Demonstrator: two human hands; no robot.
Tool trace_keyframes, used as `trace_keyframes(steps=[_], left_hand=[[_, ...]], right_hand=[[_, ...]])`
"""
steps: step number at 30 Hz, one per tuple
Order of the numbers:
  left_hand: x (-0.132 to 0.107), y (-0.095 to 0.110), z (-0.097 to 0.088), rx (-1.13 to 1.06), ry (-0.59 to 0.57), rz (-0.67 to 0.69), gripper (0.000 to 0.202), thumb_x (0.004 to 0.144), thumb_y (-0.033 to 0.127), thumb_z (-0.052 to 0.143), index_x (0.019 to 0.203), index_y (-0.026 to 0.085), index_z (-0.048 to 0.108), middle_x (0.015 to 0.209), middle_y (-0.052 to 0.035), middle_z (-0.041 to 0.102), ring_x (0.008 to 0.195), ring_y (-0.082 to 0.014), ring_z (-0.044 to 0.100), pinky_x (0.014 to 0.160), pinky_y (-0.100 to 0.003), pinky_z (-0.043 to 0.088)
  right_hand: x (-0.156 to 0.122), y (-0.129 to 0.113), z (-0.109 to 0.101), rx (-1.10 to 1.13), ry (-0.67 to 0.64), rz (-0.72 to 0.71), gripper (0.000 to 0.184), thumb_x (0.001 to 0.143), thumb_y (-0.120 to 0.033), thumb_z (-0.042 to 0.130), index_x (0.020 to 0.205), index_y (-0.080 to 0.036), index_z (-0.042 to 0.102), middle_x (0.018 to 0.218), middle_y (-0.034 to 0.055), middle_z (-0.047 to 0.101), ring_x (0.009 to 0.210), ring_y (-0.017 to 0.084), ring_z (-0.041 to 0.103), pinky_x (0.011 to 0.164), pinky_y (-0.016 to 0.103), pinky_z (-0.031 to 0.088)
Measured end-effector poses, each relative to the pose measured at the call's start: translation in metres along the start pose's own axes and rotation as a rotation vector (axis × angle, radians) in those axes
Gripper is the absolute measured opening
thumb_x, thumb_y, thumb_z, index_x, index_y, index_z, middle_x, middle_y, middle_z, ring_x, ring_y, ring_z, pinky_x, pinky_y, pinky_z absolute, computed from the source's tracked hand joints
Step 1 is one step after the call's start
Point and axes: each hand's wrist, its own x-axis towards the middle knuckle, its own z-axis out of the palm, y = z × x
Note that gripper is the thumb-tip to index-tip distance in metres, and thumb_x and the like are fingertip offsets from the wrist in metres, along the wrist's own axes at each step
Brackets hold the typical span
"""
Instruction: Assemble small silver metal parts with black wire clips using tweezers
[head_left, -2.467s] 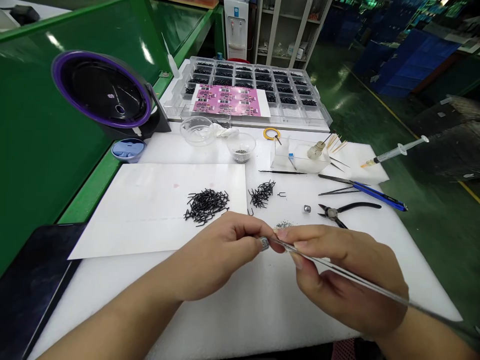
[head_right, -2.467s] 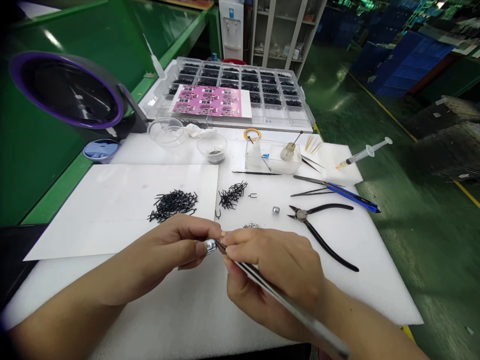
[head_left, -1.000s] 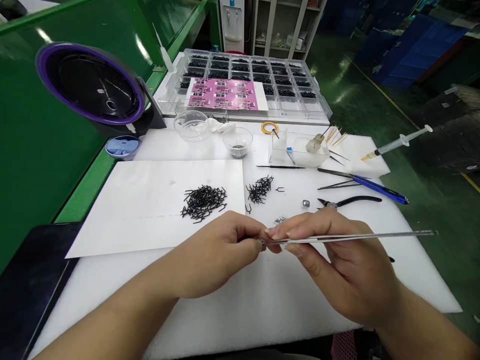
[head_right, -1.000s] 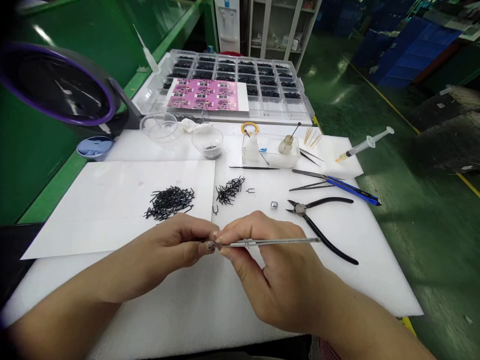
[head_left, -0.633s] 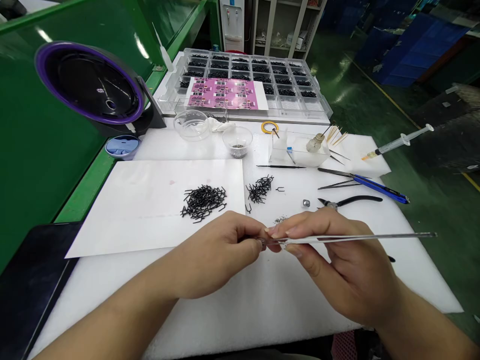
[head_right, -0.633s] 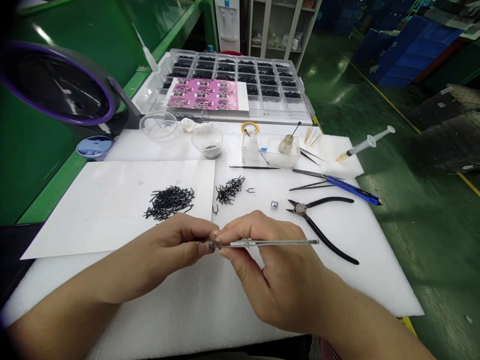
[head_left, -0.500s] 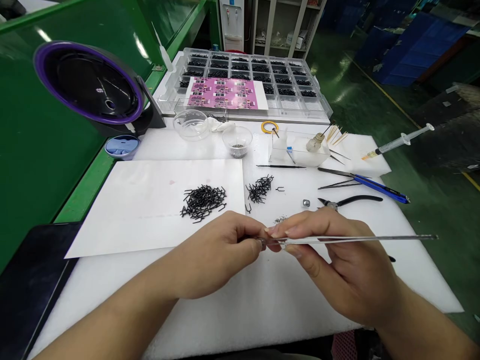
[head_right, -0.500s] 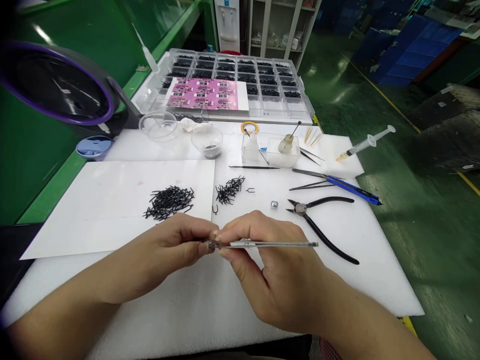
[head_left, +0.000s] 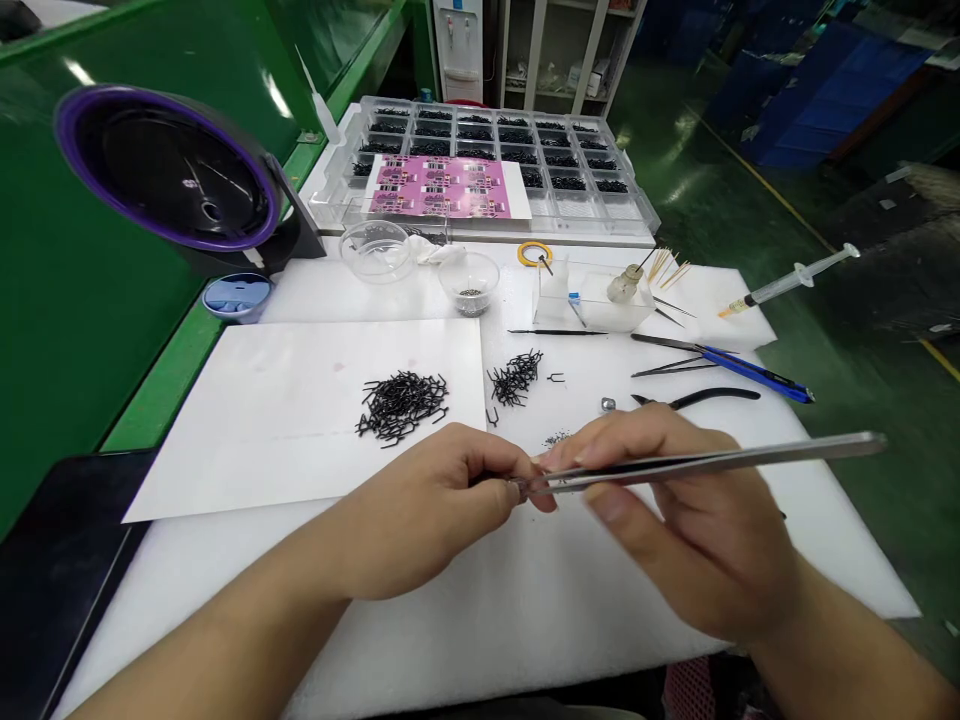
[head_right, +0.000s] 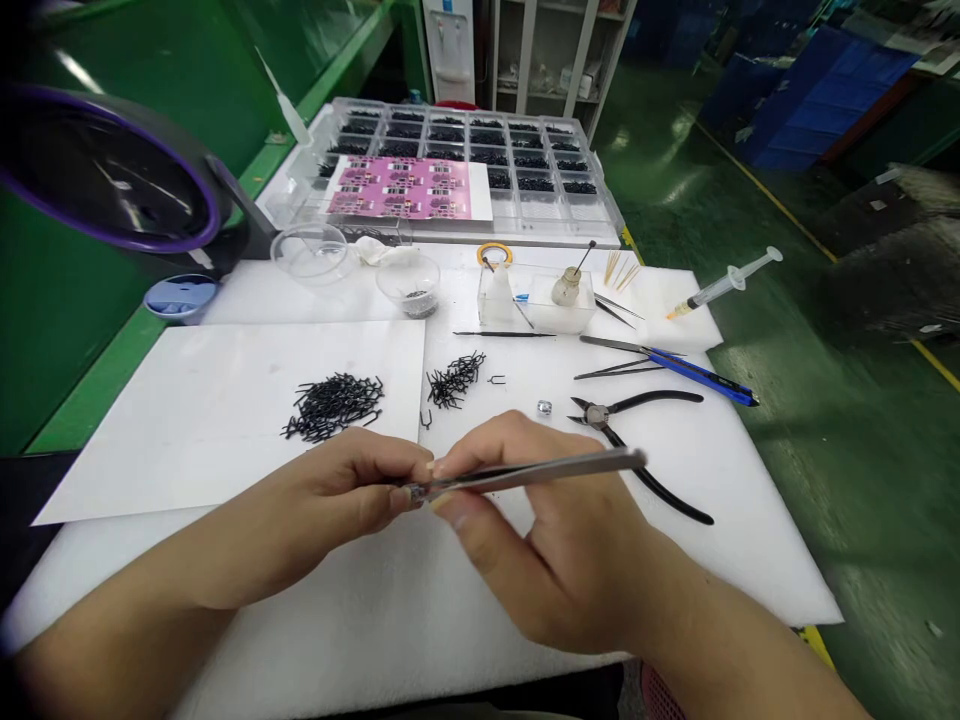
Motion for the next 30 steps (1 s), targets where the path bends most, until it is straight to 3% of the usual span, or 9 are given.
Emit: trace_keyframes(steps=[4, 6, 7, 10, 14, 17, 22, 26, 30], left_hand=[[-0.001, -0.001, -0.001, 0.034, -0.002, -0.038, 0.029, 0.089, 0.036, 0.049, 0.096, 0.023, 0.074, 0.077, -0.0015, 0.054, 0.069, -0.0155, 0.044, 0.062, -0.027, 0.033], [-0.002, -0.001, -0.002, 0.037, -0.010, -0.030, 0.029, 0.090, 0.035, 0.048, 0.097, 0.025, 0.074, 0.075, -0.0009, 0.053, 0.066, -0.0147, 0.041, 0.060, -0.028, 0.031], [-0.002, 0.000, -0.002, 0.037, -0.016, -0.028, 0.029, 0.089, 0.034, 0.048, 0.098, 0.025, 0.074, 0.073, -0.0005, 0.051, 0.065, -0.0144, 0.040, 0.060, -0.028, 0.031], [-0.003, 0.004, -0.005, 0.038, -0.026, -0.025, 0.029, 0.087, 0.030, 0.049, 0.100, 0.024, 0.074, 0.069, 0.0003, 0.046, 0.063, -0.0139, 0.039, 0.059, -0.027, 0.031], [-0.004, 0.008, -0.006, 0.031, -0.014, -0.013, 0.029, 0.087, 0.029, 0.052, 0.104, 0.021, 0.073, 0.068, 0.0003, 0.045, 0.063, -0.0138, 0.039, 0.059, -0.027, 0.031], [-0.005, 0.006, -0.004, 0.034, 0.009, 0.001, 0.029, 0.090, 0.032, 0.053, 0.109, 0.021, 0.072, 0.066, 0.0014, 0.042, 0.063, -0.0132, 0.038, 0.058, -0.026, 0.031], [-0.001, 0.002, 0.001, 0.012, 0.022, 0.088, 0.027, 0.094, 0.038, 0.056, 0.113, 0.024, 0.069, 0.070, 0.0033, 0.047, 0.064, -0.0105, 0.039, 0.058, -0.023, 0.032], [0.001, 0.002, 0.001, 0.059, 0.033, 0.135, 0.029, 0.096, 0.039, 0.053, 0.114, 0.022, 0.068, 0.074, 0.0030, 0.051, 0.067, -0.0109, 0.041, 0.061, -0.024, 0.034], [0.002, 0.002, 0.001, 0.068, 0.046, 0.145, 0.029, 0.097, 0.039, 0.051, 0.115, 0.025, 0.069, 0.075, 0.0033, 0.052, 0.068, -0.0114, 0.041, 0.062, -0.025, 0.034]], right_hand=[[0.007, 0.008, -0.017, 0.145, 0.418, -0.076, 0.018, 0.094, -0.019, 0.048, 0.084, -0.019, 0.064, 0.086, 0.0077, 0.064, 0.085, 0.026, 0.065, 0.077, 0.046, 0.053], [0.012, 0.017, -0.029, -0.025, 0.517, -0.071, 0.018, 0.091, -0.017, 0.050, 0.081, -0.020, 0.065, 0.083, 0.0059, 0.061, 0.076, 0.022, 0.062, 0.066, 0.039, 0.050], [0.015, 0.022, -0.034, -0.197, 0.470, 0.005, 0.017, 0.091, -0.015, 0.050, 0.088, -0.020, 0.067, 0.085, 0.0044, 0.060, 0.074, 0.020, 0.060, 0.064, 0.036, 0.048], [0.020, 0.034, -0.043, -0.717, 0.104, 0.270, 0.022, 0.090, -0.013, 0.051, 0.098, -0.021, 0.070, 0.095, 0.0030, 0.064, 0.086, 0.020, 0.061, 0.075, 0.036, 0.046], [0.024, 0.039, -0.040, -0.903, -0.151, 0.404, 0.015, 0.089, -0.018, 0.061, 0.095, -0.021, 0.074, 0.097, 0.0023, 0.068, 0.090, 0.021, 0.062, 0.080, 0.037, 0.046], [0.023, 0.036, -0.032, -0.850, -0.104, 0.341, 0.017, 0.088, -0.013, 0.062, 0.095, -0.021, 0.075, 0.095, 0.0012, 0.070, 0.087, 0.020, 0.063, 0.077, 0.035, 0.046], [0.015, 0.014, -0.009, -0.340, 0.177, 0.088, 0.017, 0.088, -0.018, 0.067, 0.103, -0.024, 0.073, 0.094, -0.0017, 0.069, 0.076, 0.011, 0.062, 0.057, 0.023, 0.046], [0.009, 0.001, 0.009, -0.278, 0.165, 0.012, 0.022, 0.082, -0.010, 0.067, 0.102, -0.021, 0.070, 0.094, -0.0008, 0.069, 0.063, 0.008, 0.057, 0.050, 0.021, 0.044], [0.011, -0.001, 0.012, -0.313, 0.141, -0.065, 0.021, 0.082, -0.006, 0.065, 0.098, -0.019, 0.070, 0.089, 0.0001, 0.070, 0.071, 0.010, 0.062, 0.066, 0.022, 0.054]])
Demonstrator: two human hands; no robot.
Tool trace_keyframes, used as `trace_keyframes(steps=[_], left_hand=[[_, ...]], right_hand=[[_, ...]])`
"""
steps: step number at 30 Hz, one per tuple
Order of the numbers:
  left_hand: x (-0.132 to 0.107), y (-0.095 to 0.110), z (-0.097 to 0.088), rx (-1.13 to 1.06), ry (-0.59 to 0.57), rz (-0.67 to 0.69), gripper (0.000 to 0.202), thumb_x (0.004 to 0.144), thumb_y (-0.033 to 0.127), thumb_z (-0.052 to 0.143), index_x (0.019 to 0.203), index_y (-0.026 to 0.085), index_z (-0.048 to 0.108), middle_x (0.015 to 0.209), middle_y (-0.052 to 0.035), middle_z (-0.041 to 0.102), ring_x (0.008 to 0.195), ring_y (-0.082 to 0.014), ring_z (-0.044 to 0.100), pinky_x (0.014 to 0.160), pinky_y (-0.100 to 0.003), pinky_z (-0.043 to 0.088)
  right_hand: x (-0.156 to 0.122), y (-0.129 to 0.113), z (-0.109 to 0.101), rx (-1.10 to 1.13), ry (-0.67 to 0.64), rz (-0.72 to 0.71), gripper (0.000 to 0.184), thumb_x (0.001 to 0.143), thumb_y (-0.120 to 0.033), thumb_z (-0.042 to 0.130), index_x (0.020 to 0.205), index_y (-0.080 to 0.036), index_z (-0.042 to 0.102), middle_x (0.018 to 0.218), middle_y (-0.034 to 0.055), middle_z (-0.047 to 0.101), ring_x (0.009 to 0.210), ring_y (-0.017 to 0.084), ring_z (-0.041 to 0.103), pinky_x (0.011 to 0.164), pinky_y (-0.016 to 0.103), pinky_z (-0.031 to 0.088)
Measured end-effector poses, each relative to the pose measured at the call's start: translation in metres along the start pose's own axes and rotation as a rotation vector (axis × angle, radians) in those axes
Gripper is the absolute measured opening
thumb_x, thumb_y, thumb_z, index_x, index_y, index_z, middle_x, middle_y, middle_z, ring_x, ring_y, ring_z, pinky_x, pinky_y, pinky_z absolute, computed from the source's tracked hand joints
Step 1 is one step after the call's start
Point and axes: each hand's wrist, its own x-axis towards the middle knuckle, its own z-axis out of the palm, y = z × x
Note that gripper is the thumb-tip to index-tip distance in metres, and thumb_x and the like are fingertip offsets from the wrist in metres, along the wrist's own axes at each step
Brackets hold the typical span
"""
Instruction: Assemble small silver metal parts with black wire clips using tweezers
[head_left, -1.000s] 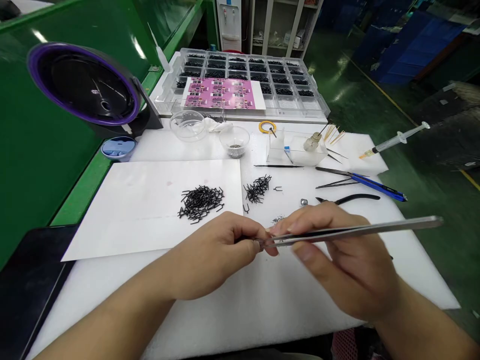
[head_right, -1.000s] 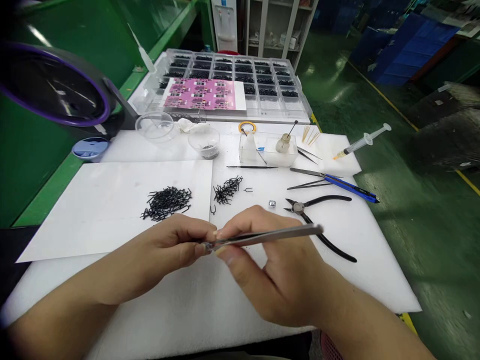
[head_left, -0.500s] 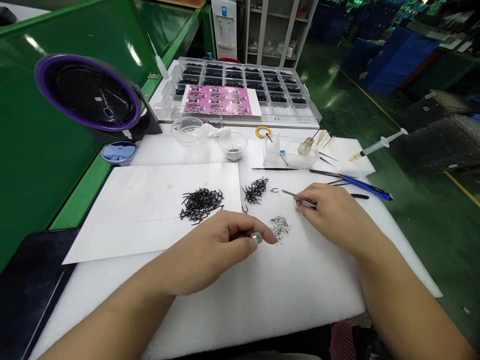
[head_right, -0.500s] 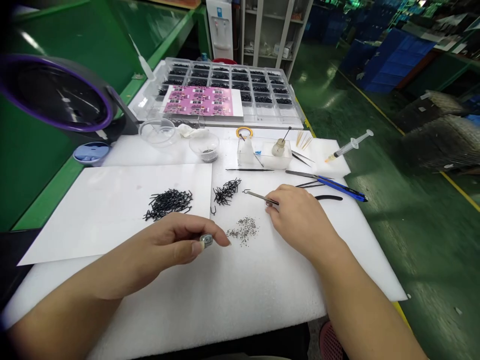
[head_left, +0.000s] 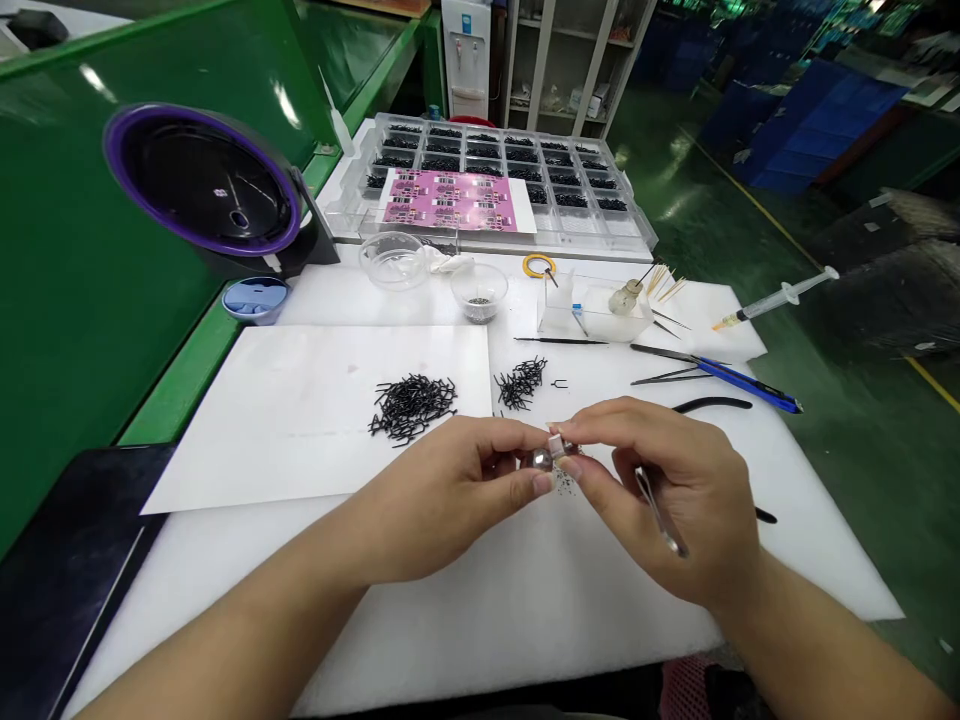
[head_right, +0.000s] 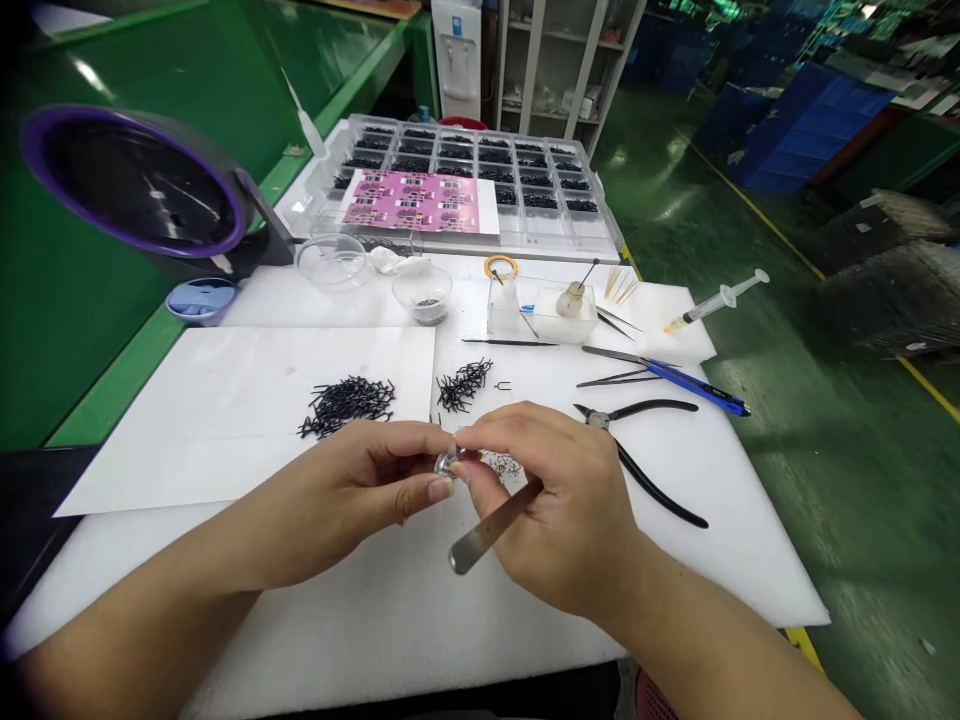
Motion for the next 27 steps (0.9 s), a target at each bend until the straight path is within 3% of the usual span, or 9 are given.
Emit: trace_keyframes(steps=[2, 10, 14, 19, 24, 27], left_hand=[[0.000, 0.000, 0.000, -0.002, 0.003, 0.001, 0.028, 0.097, 0.038, 0.052, 0.115, 0.025, 0.070, 0.076, 0.0035, 0.053, 0.068, -0.0113, 0.041, 0.062, -0.025, 0.035], [0.001, -0.003, 0.001, 0.037, 0.014, -0.016, 0.027, 0.096, 0.040, 0.052, 0.106, 0.022, 0.070, 0.082, 0.0015, 0.062, 0.074, -0.0138, 0.050, 0.063, -0.026, 0.035], [0.000, -0.004, 0.003, 0.052, 0.031, 0.018, 0.023, 0.097, 0.034, 0.050, 0.100, 0.021, 0.070, 0.084, 0.0020, 0.064, 0.076, -0.0133, 0.052, 0.066, -0.025, 0.037], [0.001, -0.003, 0.002, 0.049, 0.045, 0.071, 0.022, 0.096, 0.026, 0.052, 0.104, 0.022, 0.072, 0.086, 0.0027, 0.064, 0.079, -0.0121, 0.052, 0.071, -0.022, 0.040], [0.001, -0.005, 0.000, 0.081, 0.032, 0.027, 0.026, 0.097, 0.036, 0.052, 0.112, 0.025, 0.071, 0.077, 0.0038, 0.057, 0.069, -0.0110, 0.045, 0.062, -0.023, 0.035], [0.001, -0.006, -0.002, 0.074, 0.024, -0.017, 0.028, 0.097, 0.040, 0.052, 0.115, 0.027, 0.069, 0.079, 0.0034, 0.057, 0.069, -0.0112, 0.043, 0.063, -0.024, 0.035]], right_hand=[[0.001, 0.000, -0.001, -0.013, 0.004, -0.033, 0.022, 0.083, -0.005, 0.064, 0.099, -0.018, 0.070, 0.090, 0.0015, 0.071, 0.079, 0.012, 0.065, 0.073, 0.024, 0.057], [-0.001, 0.005, 0.002, -0.031, -0.012, -0.074, 0.024, 0.082, -0.004, 0.066, 0.100, -0.019, 0.070, 0.098, 0.0046, 0.071, 0.083, 0.013, 0.068, 0.072, 0.025, 0.060], [-0.002, 0.009, 0.003, -0.019, -0.038, -0.107, 0.022, 0.083, -0.004, 0.065, 0.100, -0.017, 0.071, 0.099, 0.0062, 0.070, 0.088, 0.015, 0.069, 0.079, 0.028, 0.061], [-0.002, 0.012, 0.003, 0.027, -0.042, -0.145, 0.024, 0.085, -0.003, 0.063, 0.101, -0.019, 0.071, 0.101, 0.0058, 0.070, 0.092, 0.016, 0.069, 0.081, 0.030, 0.061], [-0.003, 0.012, 0.005, 0.024, -0.036, -0.128, 0.022, 0.085, -0.005, 0.065, 0.101, -0.019, 0.071, 0.101, 0.0055, 0.071, 0.090, 0.016, 0.069, 0.079, 0.029, 0.061], [-0.001, 0.013, 0.001, 0.026, -0.003, -0.030, 0.018, 0.085, -0.010, 0.067, 0.100, -0.020, 0.072, 0.098, 0.0029, 0.072, 0.080, 0.013, 0.068, 0.064, 0.024, 0.057]])
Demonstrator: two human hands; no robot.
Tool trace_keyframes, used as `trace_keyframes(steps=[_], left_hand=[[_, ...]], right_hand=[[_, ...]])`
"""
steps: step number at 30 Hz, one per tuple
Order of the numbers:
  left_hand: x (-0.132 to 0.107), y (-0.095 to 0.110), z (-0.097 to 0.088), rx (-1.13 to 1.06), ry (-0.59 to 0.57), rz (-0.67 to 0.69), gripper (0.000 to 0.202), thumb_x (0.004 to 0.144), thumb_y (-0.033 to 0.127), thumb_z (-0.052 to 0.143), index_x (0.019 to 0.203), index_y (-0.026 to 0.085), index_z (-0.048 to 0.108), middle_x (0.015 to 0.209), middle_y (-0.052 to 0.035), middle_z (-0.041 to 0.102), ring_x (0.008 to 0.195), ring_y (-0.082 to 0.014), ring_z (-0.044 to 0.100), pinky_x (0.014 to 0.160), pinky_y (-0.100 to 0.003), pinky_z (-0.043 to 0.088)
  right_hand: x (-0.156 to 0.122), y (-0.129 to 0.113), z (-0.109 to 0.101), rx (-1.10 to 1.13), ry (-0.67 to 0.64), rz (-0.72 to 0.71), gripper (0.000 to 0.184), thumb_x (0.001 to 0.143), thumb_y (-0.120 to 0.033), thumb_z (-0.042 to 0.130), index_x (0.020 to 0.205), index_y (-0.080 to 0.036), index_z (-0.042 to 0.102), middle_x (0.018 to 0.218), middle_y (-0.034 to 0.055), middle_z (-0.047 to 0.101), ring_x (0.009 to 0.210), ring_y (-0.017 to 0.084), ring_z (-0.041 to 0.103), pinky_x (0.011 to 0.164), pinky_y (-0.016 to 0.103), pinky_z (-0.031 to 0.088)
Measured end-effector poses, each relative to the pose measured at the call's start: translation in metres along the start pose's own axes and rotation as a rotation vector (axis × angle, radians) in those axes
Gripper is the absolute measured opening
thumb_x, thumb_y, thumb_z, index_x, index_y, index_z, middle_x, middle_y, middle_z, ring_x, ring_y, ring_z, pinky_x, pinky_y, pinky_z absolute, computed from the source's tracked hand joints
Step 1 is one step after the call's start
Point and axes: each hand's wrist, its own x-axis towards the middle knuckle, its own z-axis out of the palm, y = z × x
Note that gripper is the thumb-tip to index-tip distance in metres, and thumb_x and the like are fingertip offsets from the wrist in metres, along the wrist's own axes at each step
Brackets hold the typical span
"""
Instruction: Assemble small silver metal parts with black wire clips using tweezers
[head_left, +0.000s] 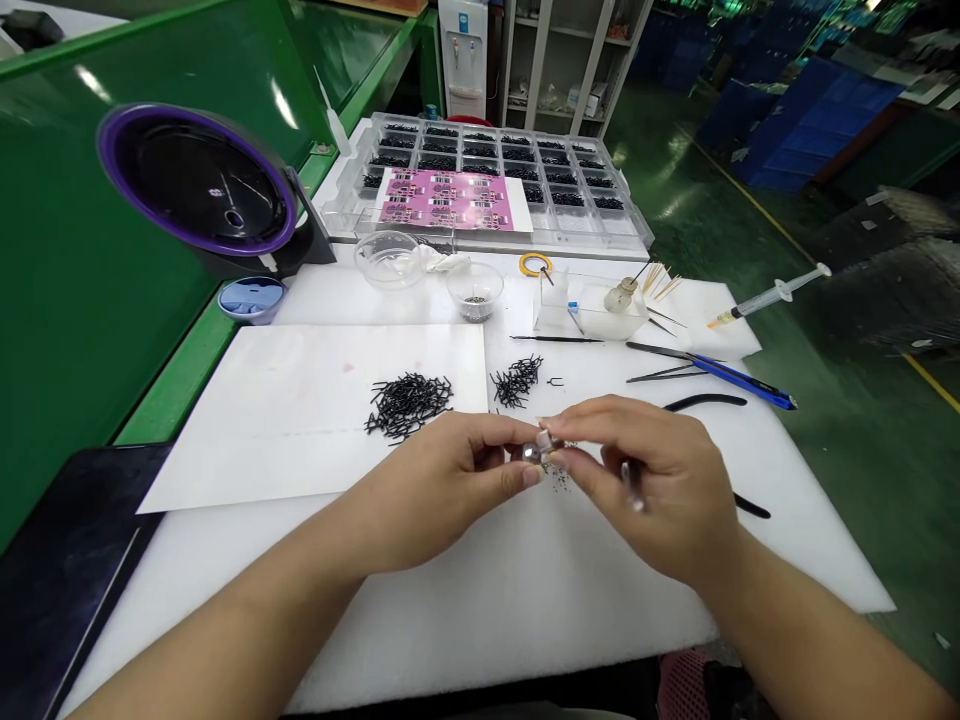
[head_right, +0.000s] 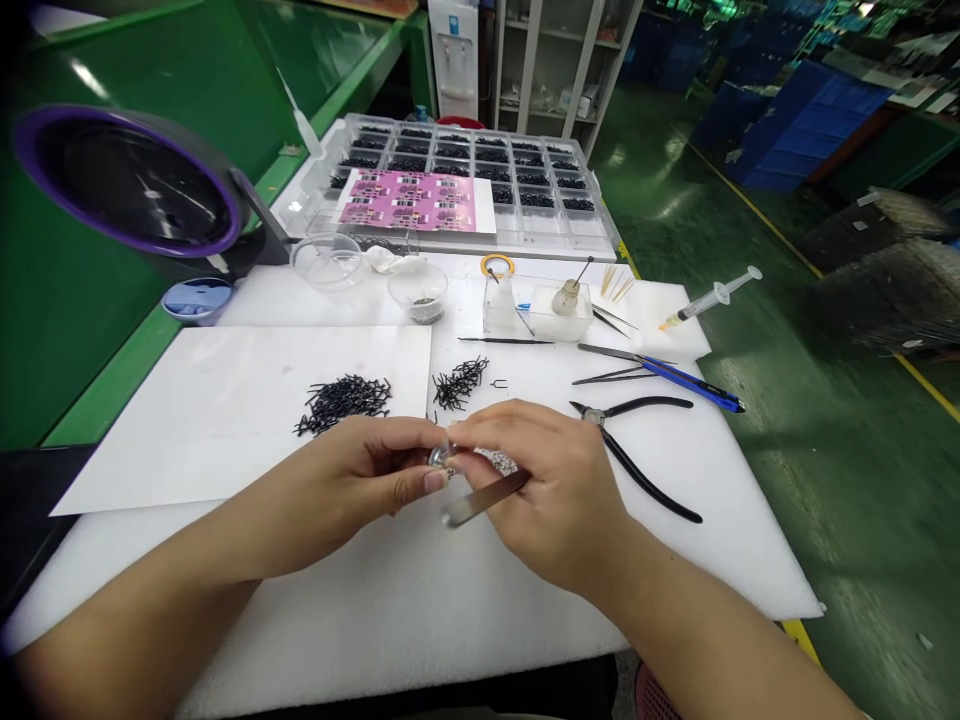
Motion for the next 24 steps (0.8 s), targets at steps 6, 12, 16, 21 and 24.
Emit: trace_keyframes(steps=[6, 12, 16, 21, 24], left_hand=[[-0.001, -0.002, 0.000, 0.005, 0.056, -0.073, 0.032, 0.094, 0.048, 0.055, 0.118, 0.032, 0.068, 0.075, 0.0024, 0.053, 0.067, -0.0115, 0.043, 0.060, -0.022, 0.034], [-0.004, -0.001, -0.001, 0.030, 0.042, -0.097, 0.031, 0.093, 0.048, 0.054, 0.117, 0.032, 0.068, 0.079, 0.0012, 0.054, 0.070, -0.0131, 0.045, 0.062, -0.024, 0.035], [-0.008, 0.000, -0.004, 0.048, 0.018, -0.103, 0.027, 0.094, 0.043, 0.053, 0.112, 0.031, 0.068, 0.072, 0.0021, 0.046, 0.067, -0.0137, 0.043, 0.061, -0.026, 0.035], [-0.011, 0.000, -0.005, 0.012, 0.054, -0.053, 0.023, 0.093, 0.038, 0.054, 0.114, 0.030, 0.063, 0.076, 0.0027, 0.045, 0.070, -0.0142, 0.043, 0.064, -0.027, 0.036], [-0.012, 0.001, -0.004, -0.019, 0.068, -0.022, 0.017, 0.094, 0.036, 0.055, 0.108, 0.028, 0.059, 0.077, 0.0034, 0.044, 0.070, -0.0134, 0.041, 0.063, -0.026, 0.036]], right_hand=[[0.011, 0.027, -0.025, -0.391, -0.028, 0.257, 0.007, 0.082, -0.020, 0.070, 0.088, -0.022, 0.073, 0.084, 0.0002, 0.070, 0.075, 0.017, 0.063, 0.062, 0.031, 0.046], [0.020, 0.047, -0.037, -0.603, -0.197, 0.430, 0.016, 0.082, -0.028, 0.069, 0.096, -0.022, 0.073, 0.097, 0.0039, 0.063, 0.085, 0.021, 0.059, 0.074, 0.035, 0.043], [0.037, 0.042, -0.028, -0.544, -0.207, 0.376, 0.015, 0.089, -0.025, 0.061, 0.093, -0.021, 0.075, 0.091, 0.0038, 0.064, 0.079, 0.018, 0.058, 0.072, 0.032, 0.041], [0.056, 0.041, -0.007, -0.597, -0.374, 0.361, 0.015, 0.087, -0.022, 0.062, 0.092, -0.022, 0.076, 0.095, 0.0046, 0.068, 0.088, 0.022, 0.061, 0.075, 0.033, 0.041], [0.057, 0.045, 0.000, -0.593, -0.376, 0.364, 0.013, 0.087, -0.023, 0.063, 0.090, -0.022, 0.076, 0.093, 0.0041, 0.068, 0.088, 0.022, 0.061, 0.075, 0.033, 0.040]])
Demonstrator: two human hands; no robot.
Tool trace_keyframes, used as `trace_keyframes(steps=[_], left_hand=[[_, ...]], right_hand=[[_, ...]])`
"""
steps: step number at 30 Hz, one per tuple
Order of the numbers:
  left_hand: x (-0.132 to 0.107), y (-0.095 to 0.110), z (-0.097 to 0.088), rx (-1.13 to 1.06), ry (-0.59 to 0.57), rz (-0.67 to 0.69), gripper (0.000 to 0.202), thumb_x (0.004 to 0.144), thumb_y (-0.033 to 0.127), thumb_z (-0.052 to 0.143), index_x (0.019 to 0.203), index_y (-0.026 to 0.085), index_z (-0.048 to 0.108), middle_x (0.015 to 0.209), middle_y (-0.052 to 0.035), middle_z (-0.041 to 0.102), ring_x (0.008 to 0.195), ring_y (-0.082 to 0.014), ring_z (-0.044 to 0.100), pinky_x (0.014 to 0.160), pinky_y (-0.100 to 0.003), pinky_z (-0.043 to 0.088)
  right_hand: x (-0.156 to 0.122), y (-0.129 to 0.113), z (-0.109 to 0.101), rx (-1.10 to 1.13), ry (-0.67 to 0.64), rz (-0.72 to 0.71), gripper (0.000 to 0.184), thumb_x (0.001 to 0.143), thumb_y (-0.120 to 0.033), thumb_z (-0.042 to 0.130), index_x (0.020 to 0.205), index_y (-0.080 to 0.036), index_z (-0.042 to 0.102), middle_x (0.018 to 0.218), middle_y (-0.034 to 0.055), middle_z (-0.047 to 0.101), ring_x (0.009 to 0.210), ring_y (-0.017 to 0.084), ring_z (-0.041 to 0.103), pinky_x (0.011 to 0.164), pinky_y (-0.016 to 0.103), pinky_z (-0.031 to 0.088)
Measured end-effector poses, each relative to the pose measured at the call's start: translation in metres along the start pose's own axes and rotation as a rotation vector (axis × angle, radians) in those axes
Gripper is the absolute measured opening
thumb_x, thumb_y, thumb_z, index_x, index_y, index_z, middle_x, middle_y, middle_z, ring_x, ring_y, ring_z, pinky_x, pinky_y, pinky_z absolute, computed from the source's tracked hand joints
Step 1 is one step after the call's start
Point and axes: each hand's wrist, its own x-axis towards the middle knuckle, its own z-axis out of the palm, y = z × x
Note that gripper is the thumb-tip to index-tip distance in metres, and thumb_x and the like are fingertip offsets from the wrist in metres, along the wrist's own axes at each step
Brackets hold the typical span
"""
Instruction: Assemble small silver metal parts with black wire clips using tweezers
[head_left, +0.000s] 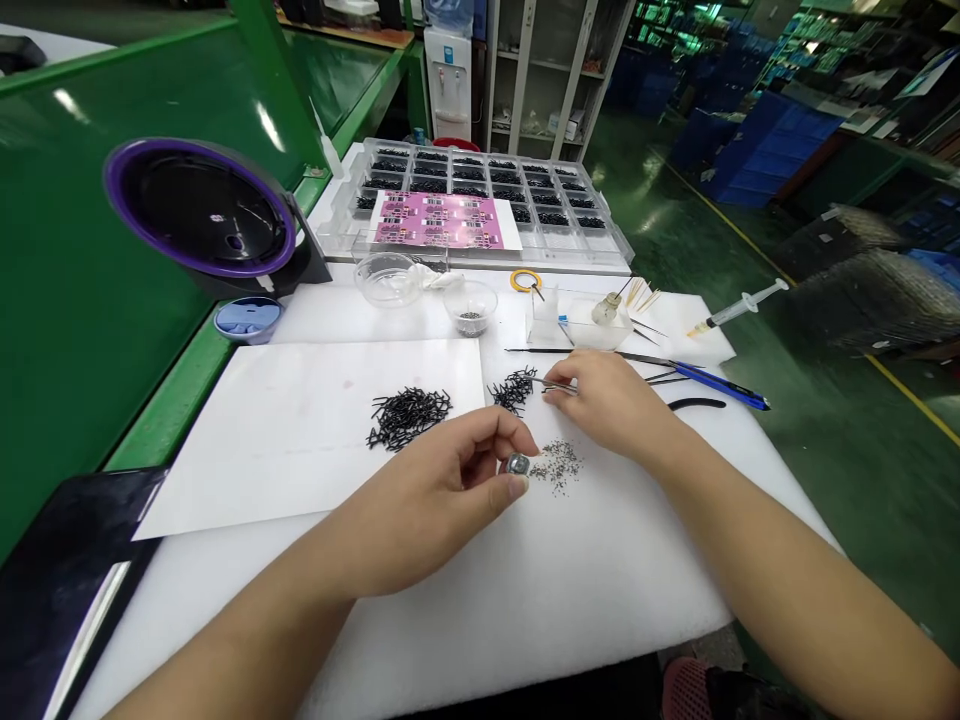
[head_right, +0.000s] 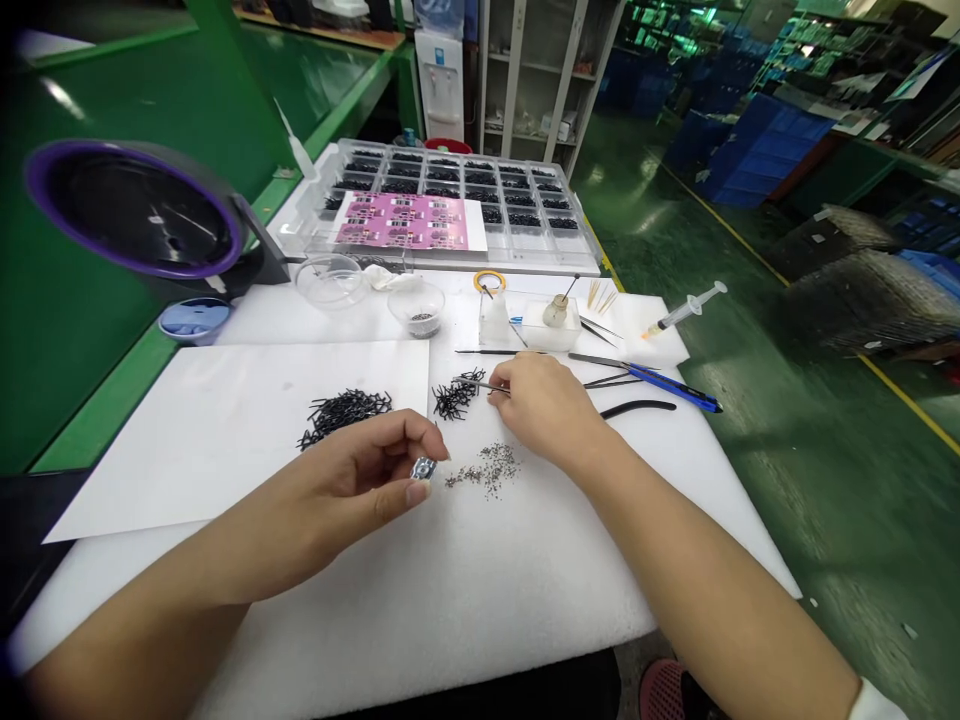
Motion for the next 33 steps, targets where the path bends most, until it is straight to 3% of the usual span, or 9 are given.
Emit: trace_keyframes(steps=[8, 12, 17, 20, 22, 26, 30, 33], left_hand=[[-0.002, 0.001, 0.002, 0.038, 0.004, -0.010, 0.015, 0.094, 0.039, 0.054, 0.105, 0.030, 0.060, 0.075, 0.0028, 0.046, 0.069, -0.0146, 0.043, 0.061, -0.028, 0.036], [-0.002, 0.003, 0.002, 0.016, 0.012, 0.001, 0.015, 0.094, 0.038, 0.054, 0.105, 0.030, 0.060, 0.077, 0.0026, 0.049, 0.070, -0.0148, 0.045, 0.061, -0.028, 0.037], [0.000, 0.003, 0.002, -0.038, -0.004, 0.003, 0.016, 0.094, 0.038, 0.054, 0.105, 0.030, 0.062, 0.082, 0.0020, 0.053, 0.073, -0.0145, 0.047, 0.062, -0.027, 0.038], [0.001, 0.002, 0.003, -0.084, 0.004, 0.005, 0.015, 0.095, 0.038, 0.054, 0.105, 0.030, 0.062, 0.084, 0.0024, 0.054, 0.074, -0.0134, 0.047, 0.063, -0.026, 0.039], [0.002, 0.001, 0.004, -0.125, -0.001, 0.007, 0.015, 0.095, 0.038, 0.054, 0.104, 0.029, 0.063, 0.085, 0.0026, 0.054, 0.074, -0.0129, 0.047, 0.064, -0.026, 0.039], [0.003, 0.002, 0.006, -0.155, 0.006, 0.017, 0.016, 0.094, 0.038, 0.058, 0.102, 0.026, 0.064, 0.079, 0.0036, 0.052, 0.070, -0.0111, 0.044, 0.062, -0.024, 0.039], [0.005, 0.003, 0.008, -0.168, 0.080, 0.009, 0.016, 0.090, 0.037, 0.063, 0.100, 0.025, 0.068, 0.078, 0.0040, 0.056, 0.068, -0.0098, 0.046, 0.061, -0.023, 0.040], [0.007, 0.004, 0.010, -0.196, 0.114, 0.001, 0.017, 0.088, 0.037, 0.067, 0.099, 0.024, 0.071, 0.075, 0.0039, 0.059, 0.067, -0.0095, 0.049, 0.061, -0.022, 0.042]], right_hand=[[-0.001, 0.000, 0.007, -0.002, 0.038, 0.024, 0.010, 0.085, -0.017, 0.061, 0.080, -0.019, 0.070, 0.088, 0.0029, 0.068, 0.084, 0.020, 0.059, 0.071, 0.032, 0.038], [-0.008, -0.007, 0.001, 0.010, 0.077, 0.060, 0.008, 0.081, -0.016, 0.060, 0.076, -0.020, 0.065, 0.078, 0.0004, 0.066, 0.075, 0.018, 0.057, 0.064, 0.030, 0.037], [-0.026, -0.005, -0.013, 0.330, 0.134, 0.065, 0.008, 0.077, -0.016, 0.064, 0.072, -0.019, 0.059, 0.065, -0.0059, 0.060, 0.056, 0.010, 0.048, 0.053, 0.024, 0.037], [-0.037, -0.005, -0.015, 0.608, 0.140, -0.023, 0.004, 0.082, -0.019, 0.069, 0.079, -0.021, 0.068, 0.065, -0.0062, 0.060, 0.055, 0.007, 0.047, 0.051, 0.020, 0.039], [-0.042, -0.010, -0.014, 0.743, 0.167, -0.109, 0.006, 0.087, -0.022, 0.069, 0.090, -0.024, 0.073, 0.074, -0.0046, 0.064, 0.063, 0.008, 0.054, 0.056, 0.019, 0.044], [-0.049, -0.021, -0.012, 0.793, 0.200, -0.281, 0.021, 0.092, -0.016, 0.064, 0.100, -0.031, 0.076, 0.096, -0.0021, 0.062, 0.088, 0.009, 0.060, 0.075, 0.021, 0.049], [-0.055, -0.025, -0.010, 0.776, 0.224, -0.237, 0.027, 0.094, -0.017, 0.062, 0.110, -0.036, 0.073, 0.093, -0.0038, 0.063, 0.081, 0.007, 0.060, 0.069, 0.020, 0.050], [-0.059, -0.027, -0.009, 0.711, 0.289, -0.159, 0.027, 0.088, -0.016, 0.069, 0.109, -0.033, 0.071, 0.088, -0.0070, 0.067, 0.073, 0.006, 0.061, 0.061, 0.015, 0.049]])
